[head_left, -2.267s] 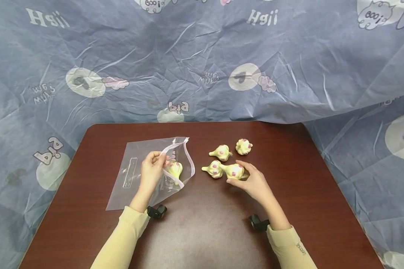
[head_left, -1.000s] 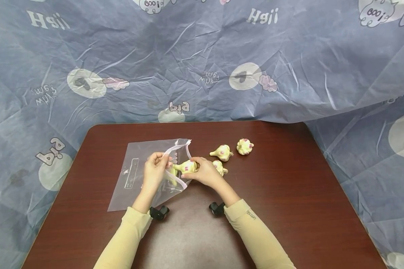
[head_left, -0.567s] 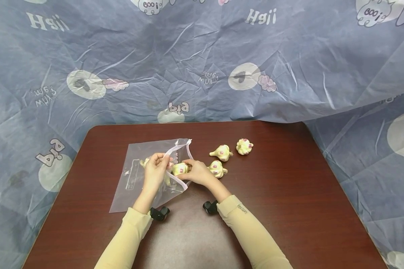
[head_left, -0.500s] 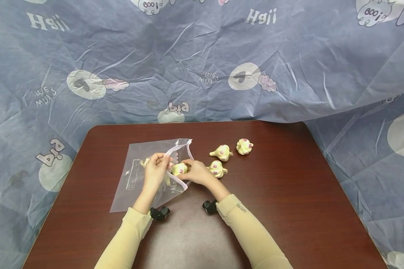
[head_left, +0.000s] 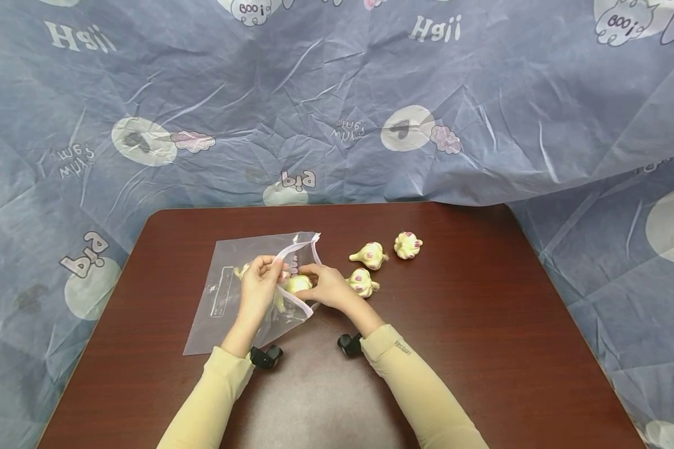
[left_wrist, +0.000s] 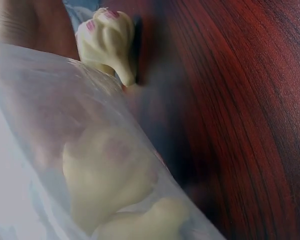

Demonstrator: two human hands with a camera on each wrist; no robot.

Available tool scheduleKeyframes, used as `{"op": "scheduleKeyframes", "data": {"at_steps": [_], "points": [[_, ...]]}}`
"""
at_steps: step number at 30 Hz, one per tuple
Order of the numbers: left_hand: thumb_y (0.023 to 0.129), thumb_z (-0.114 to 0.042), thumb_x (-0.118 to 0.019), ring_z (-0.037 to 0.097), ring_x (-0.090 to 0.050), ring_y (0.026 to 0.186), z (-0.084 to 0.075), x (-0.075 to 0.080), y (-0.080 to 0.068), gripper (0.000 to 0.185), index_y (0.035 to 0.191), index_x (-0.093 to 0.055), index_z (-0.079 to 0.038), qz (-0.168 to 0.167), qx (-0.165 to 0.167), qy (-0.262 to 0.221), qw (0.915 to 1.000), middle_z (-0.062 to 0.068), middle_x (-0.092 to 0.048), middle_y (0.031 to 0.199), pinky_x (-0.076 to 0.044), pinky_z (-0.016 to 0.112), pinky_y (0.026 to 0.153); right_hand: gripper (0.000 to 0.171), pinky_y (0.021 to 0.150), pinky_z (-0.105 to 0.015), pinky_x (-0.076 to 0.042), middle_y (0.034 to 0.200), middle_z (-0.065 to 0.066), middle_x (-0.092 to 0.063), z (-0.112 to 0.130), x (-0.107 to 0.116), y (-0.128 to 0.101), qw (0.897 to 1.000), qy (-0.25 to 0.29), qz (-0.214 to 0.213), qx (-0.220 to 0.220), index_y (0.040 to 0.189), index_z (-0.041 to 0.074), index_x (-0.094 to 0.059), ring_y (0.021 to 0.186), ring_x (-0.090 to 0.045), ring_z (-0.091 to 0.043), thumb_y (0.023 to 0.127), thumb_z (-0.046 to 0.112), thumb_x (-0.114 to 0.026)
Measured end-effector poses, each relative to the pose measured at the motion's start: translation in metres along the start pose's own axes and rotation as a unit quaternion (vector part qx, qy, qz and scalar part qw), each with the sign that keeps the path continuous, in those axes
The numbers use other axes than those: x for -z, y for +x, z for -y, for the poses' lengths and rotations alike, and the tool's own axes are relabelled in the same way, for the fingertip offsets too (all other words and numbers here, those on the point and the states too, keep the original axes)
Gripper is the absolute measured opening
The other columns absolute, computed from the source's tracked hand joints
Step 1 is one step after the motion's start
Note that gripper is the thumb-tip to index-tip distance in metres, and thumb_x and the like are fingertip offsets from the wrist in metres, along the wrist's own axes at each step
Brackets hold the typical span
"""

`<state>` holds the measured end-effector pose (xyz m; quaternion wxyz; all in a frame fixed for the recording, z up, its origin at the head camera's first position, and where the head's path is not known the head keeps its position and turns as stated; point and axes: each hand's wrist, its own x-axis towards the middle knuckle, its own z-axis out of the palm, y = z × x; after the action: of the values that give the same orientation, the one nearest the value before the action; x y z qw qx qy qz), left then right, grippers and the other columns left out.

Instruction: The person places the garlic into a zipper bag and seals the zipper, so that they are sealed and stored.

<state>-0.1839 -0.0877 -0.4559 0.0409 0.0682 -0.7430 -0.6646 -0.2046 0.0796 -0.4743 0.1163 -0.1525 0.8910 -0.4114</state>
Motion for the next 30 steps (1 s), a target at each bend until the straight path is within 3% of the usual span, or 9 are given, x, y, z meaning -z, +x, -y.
{"op": "scheduleKeyframes", "data": {"at_steps": [5,13,20,25,30], "points": [[0.099,-0.013,-0.059,-0.001,-0.063,0.067,0.0,0.001,0.0,0.017,0.104,-0.06,0.003,-0.001,-0.002,0.003,1.0,0.019,-0.072,0.096,-0.055,0.013,0.066,0.057,0.101,-0.041,-0.052,0.129,-0.012,-0.066,0.004,0.018,-0.011,0.998,0.056,-0.034,-0.002,0.13,0.006,-0.062,0.119,-0.064,-0.028,0.081,0.027,-0.081],[0.098,-0.011,-0.059,-0.001,-0.064,0.067,0.0,0.002,0.002,0.015,0.103,-0.06,0.003,-0.007,0.0,-0.003,1.0,0.013,-0.073,0.092,-0.056,0.014,0.066,0.048,0.102,-0.04,-0.052,0.133,-0.011,-0.063,-0.003,0.053,-0.028,0.986,0.148,-0.077,-0.012,0.128,0.005,-0.062,0.125,-0.06,-0.031,0.086,0.022,-0.077],[0.098,-0.011,-0.059,-0.001,-0.063,0.066,0.001,0.002,0.002,0.015,0.102,-0.06,0.003,-0.01,0.002,-0.008,0.9999,0.025,-0.071,0.099,-0.056,0.014,0.065,0.048,0.106,-0.045,-0.048,0.131,-0.019,-0.063,-0.021,0.078,-0.041,0.978,0.164,-0.126,-0.017,0.128,0.004,-0.061,0.123,-0.06,-0.035,0.087,0.024,-0.076],[0.098,-0.01,-0.059,-0.002,-0.063,0.065,0.001,0.002,0.002,0.015,0.102,-0.06,0.004,-0.011,0.0,-0.012,0.9999,0.028,-0.069,0.101,-0.056,0.014,0.065,0.052,0.109,-0.044,-0.046,0.138,-0.017,-0.058,-0.034,0.089,-0.048,0.973,0.19,-0.125,-0.045,0.133,0.005,-0.057,0.13,-0.054,-0.036,0.088,0.025,-0.075],[0.098,-0.012,-0.059,-0.002,-0.062,0.065,0.001,0.003,0.002,0.016,0.102,-0.06,0.003,-0.009,0.004,-0.012,0.9999,0.024,-0.071,0.097,-0.055,0.013,0.066,0.055,0.109,-0.046,-0.046,0.141,-0.014,-0.055,-0.045,0.091,-0.053,0.972,0.196,-0.118,-0.06,0.135,0.003,-0.055,0.131,-0.053,-0.036,0.088,0.024,-0.075]]}}
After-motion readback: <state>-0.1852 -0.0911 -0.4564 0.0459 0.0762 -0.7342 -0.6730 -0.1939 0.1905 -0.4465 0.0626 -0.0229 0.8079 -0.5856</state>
